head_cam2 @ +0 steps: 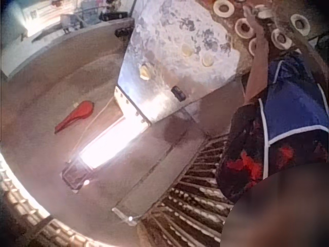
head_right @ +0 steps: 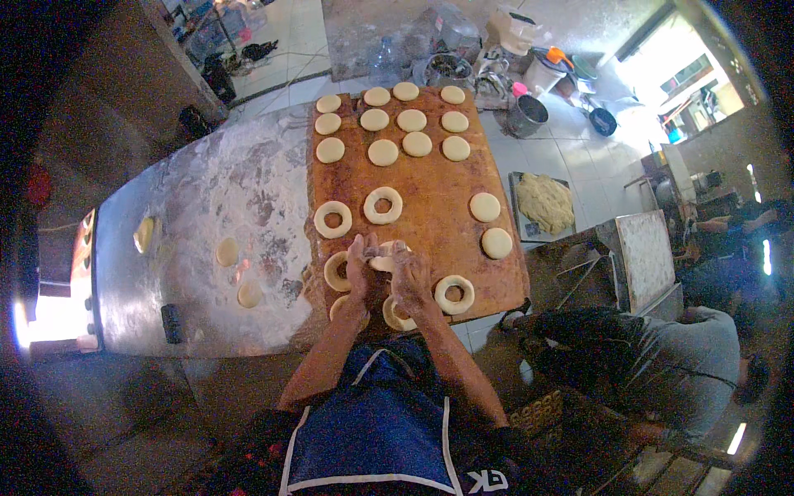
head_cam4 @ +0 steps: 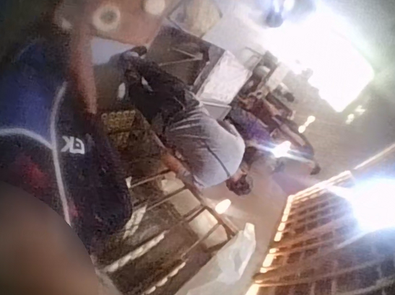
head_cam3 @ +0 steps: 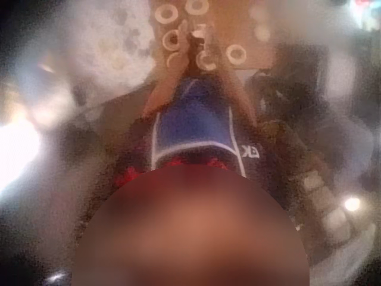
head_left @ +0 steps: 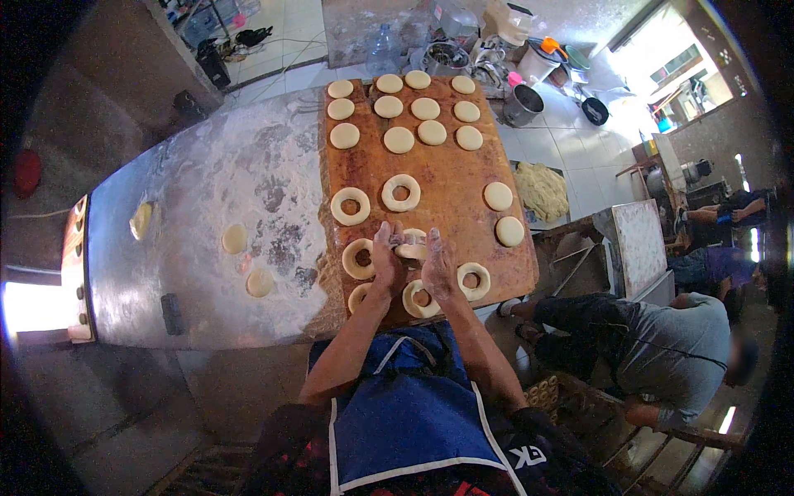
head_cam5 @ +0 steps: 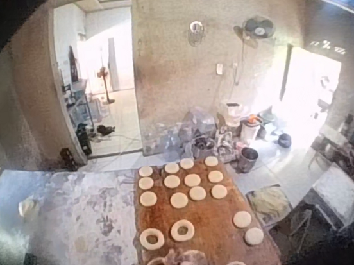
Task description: The person repeatedly picks up flattened dough discs from a wooden board, presses a hole in the center with fingers to form rings, and places them back on the board. The person then carries the board to a multi-tiered rack and stacks it with other boards of shaped dough.
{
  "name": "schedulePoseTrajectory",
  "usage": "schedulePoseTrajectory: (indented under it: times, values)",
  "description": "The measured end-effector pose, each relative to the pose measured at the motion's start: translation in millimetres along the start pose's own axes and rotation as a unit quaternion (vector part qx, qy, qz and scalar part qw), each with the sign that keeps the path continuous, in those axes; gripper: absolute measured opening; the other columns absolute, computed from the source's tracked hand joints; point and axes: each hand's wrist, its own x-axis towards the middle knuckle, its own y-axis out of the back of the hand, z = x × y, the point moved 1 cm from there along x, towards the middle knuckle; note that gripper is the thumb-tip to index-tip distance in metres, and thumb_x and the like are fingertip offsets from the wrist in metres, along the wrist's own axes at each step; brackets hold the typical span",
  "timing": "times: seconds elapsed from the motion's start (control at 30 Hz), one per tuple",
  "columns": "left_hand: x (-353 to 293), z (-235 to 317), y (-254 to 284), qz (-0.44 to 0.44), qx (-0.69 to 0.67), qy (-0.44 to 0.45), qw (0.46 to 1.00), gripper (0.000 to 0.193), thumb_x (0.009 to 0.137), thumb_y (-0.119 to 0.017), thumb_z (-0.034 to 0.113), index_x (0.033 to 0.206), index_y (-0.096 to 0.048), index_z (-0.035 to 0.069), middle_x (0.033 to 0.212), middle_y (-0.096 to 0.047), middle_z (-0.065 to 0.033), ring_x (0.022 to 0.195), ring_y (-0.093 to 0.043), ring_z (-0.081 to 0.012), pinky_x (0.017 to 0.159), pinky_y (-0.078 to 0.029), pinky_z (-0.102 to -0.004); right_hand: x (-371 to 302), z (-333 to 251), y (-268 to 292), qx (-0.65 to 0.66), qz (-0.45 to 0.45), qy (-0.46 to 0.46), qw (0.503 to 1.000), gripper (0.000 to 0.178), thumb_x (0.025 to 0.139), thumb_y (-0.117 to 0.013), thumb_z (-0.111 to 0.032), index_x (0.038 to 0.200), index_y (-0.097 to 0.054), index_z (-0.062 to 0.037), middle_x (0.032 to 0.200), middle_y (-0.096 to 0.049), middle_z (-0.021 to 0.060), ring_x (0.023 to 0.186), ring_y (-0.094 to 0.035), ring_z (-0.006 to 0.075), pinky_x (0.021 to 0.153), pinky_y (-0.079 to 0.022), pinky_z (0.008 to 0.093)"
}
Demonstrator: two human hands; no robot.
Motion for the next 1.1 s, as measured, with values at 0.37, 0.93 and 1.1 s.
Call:
schedulePoseTrajectory:
  times: [0.37, 0.93, 1.1]
  values:
    - [6, -17, -23, -0.133, 0.161, -0.079, 0.975, 0.038, 0.101, -0.043, 0.041, 0.087, -0.052, 0.006, 0.07, -0.053, -0.0042, 0.061, -0.051, -0.0148, 0.057, -0.043, -0.0318, 4, 55, 33, -0.03, -0.124, -0.143, 0.982, 0.073, 0.102, -0.021, -0.054, 0.107, -0.058, 0.0082, 0.096, -0.064, 0.0182, 0.088, -0.061, 0.0284, 0.079, -0.049, 0.0377]
    - [47, -33, -102, -0.107, 0.618, -0.131, 0.768, 0.039, 0.103, -0.035, 0.029, 0.087, -0.053, -0.001, 0.075, -0.06, -0.0218, 0.073, -0.056, -0.044, 0.071, -0.042, -0.052, 21, 19, 114, -0.153, 0.092, -0.064, 0.982, 0.036, 0.078, -0.073, -0.008, 0.107, -0.056, 0.0021, 0.086, -0.063, 0.0171, 0.077, -0.062, 0.0297, 0.069, -0.049, 0.0394]
    - [63, -28, -88, -0.191, 0.689, -0.207, 0.668, 0.022, 0.095, -0.053, 0.023, 0.096, -0.062, 0.002, 0.089, -0.061, -0.0192, 0.085, -0.059, -0.0394, 0.077, -0.047, -0.0492, 10, 45, 137, -0.327, 0.113, -0.064, 0.936, 0.046, 0.083, -0.066, -0.014, 0.122, -0.047, 0.0027, 0.109, -0.055, 0.0255, 0.106, -0.053, 0.0435, 0.087, -0.042, 0.0533]
